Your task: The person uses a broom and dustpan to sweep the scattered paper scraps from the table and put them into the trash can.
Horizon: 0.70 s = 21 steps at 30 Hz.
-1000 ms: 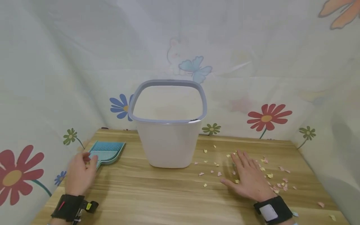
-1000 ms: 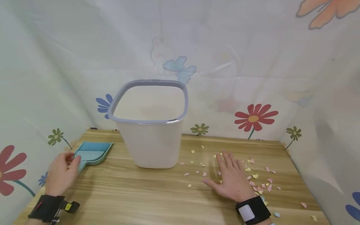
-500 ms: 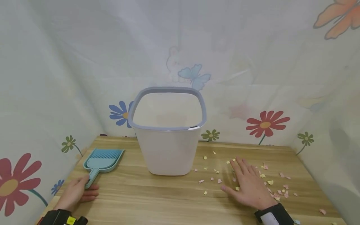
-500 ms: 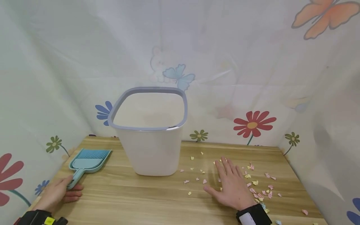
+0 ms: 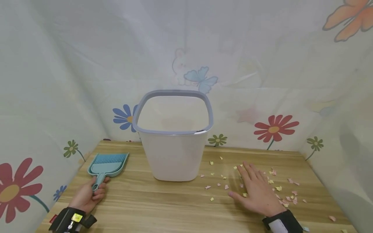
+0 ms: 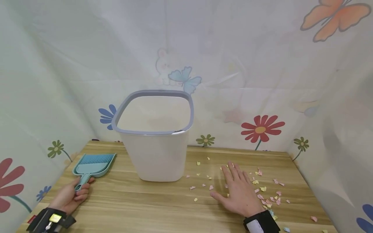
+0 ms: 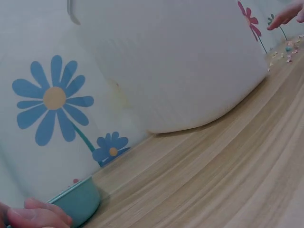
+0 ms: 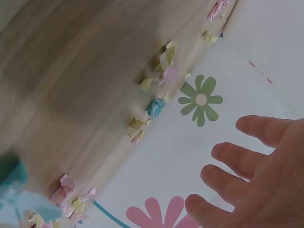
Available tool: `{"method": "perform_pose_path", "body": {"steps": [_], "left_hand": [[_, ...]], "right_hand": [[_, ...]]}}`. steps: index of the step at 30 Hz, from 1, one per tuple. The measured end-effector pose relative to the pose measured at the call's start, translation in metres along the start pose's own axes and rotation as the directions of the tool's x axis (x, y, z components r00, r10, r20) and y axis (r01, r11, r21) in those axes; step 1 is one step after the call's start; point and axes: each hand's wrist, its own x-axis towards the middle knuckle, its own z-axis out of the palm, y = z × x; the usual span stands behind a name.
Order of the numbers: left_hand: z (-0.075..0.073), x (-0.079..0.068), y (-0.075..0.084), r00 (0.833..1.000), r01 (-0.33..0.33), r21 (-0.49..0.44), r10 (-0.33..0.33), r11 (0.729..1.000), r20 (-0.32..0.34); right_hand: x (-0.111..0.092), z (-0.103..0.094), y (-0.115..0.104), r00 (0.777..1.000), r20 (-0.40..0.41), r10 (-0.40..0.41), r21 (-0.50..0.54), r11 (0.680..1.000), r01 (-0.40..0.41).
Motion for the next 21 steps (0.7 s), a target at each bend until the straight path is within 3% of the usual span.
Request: {"method": "perform_pose_path", "body": {"steps": [6,9,11,14,16,19,21], "left_hand": [[0.028,-0.017,-0.011,0.995,-0.022,0.054,0.027,0.998,-0.092],[0.046,-0.033,-0.024,0.994,-0.010,0.086,0.019,0.996,-0.103],[0.056,-0.044,-0.034,0.997,0.014,0.072,-0.008,0.997,-0.075],[0.068,-0.058,-0.051,0.996,0.083,0.013,-0.084,0.996,0.023],[0.073,-0.066,-0.064,0.984,0.134,-0.027,-0.130,0.991,0.122],[0.072,-0.071,-0.091,0.939,0.161,-0.065,-0.132,0.985,0.317],[0.071,-0.071,-0.110,0.906,0.169,-0.075,-0.125,0.983,0.404]], "right_hand": [[0.001,0.002,0.000,1.000,-0.010,-0.007,0.002,1.000,0.007],[0.003,0.003,-0.003,0.998,-0.056,-0.032,0.007,0.999,0.032],[0.006,0.004,-0.006,0.992,-0.106,-0.064,0.012,0.998,0.066],[0.008,0.005,-0.014,0.975,-0.181,-0.127,0.014,0.991,0.131],[0.007,0.005,-0.023,0.958,-0.225,-0.179,0.011,0.982,0.187],[0.002,0.005,-0.040,0.925,-0.275,-0.264,0.014,0.961,0.278],[-0.002,0.005,-0.053,0.893,-0.308,-0.328,0.028,0.935,0.353]]}}
